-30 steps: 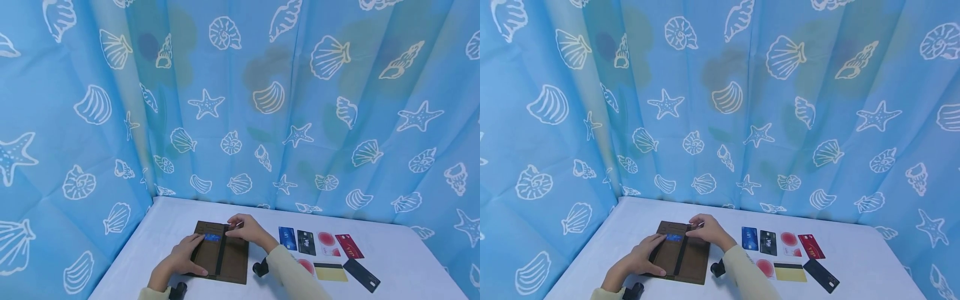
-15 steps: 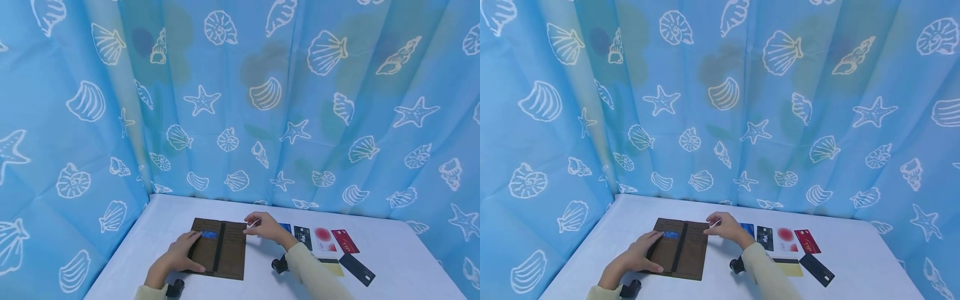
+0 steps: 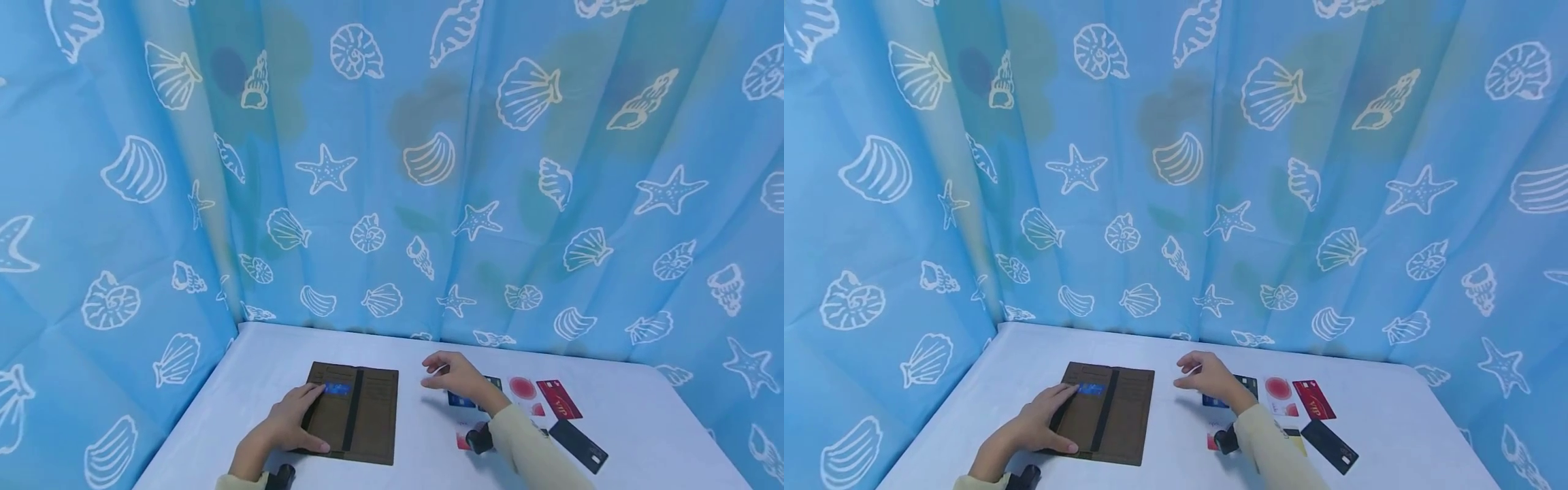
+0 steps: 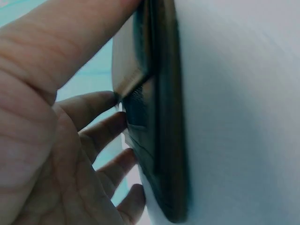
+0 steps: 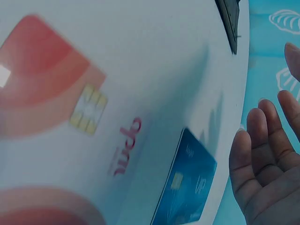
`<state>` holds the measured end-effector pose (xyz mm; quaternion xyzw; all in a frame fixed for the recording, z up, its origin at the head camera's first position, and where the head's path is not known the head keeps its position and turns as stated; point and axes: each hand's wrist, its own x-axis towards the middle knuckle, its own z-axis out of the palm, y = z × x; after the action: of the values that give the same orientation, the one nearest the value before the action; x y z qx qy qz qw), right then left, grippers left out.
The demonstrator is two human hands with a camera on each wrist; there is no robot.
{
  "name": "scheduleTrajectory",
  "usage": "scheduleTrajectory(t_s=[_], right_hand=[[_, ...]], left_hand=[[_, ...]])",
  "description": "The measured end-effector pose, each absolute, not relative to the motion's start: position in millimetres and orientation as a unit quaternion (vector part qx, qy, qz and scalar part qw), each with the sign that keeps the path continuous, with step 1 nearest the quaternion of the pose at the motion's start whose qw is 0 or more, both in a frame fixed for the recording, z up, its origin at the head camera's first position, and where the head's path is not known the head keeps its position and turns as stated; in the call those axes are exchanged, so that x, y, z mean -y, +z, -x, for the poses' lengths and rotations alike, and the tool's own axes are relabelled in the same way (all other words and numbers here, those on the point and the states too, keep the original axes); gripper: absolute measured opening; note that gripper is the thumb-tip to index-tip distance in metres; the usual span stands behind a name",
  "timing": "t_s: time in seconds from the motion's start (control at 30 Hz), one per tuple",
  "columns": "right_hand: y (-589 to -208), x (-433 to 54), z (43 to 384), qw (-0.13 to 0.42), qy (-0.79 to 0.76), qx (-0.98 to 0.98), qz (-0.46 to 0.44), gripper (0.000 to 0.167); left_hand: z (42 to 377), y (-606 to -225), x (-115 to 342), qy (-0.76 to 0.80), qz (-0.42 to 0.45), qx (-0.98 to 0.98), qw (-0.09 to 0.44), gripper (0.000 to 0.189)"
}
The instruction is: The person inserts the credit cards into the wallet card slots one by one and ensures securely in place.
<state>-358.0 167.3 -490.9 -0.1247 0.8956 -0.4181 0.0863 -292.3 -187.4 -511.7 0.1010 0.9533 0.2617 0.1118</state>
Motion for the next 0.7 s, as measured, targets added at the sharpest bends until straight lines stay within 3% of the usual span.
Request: scheduleTrajectory(t_s=[0.7], right_hand=[[-499.5, -209.7, 359.9, 0.07, -0.4, -0.912, 0.063, 0.039]], left_hand=[[289.3, -509.1, 187.6, 0.265, -0.1, -0.953, 0.112, 0.109]])
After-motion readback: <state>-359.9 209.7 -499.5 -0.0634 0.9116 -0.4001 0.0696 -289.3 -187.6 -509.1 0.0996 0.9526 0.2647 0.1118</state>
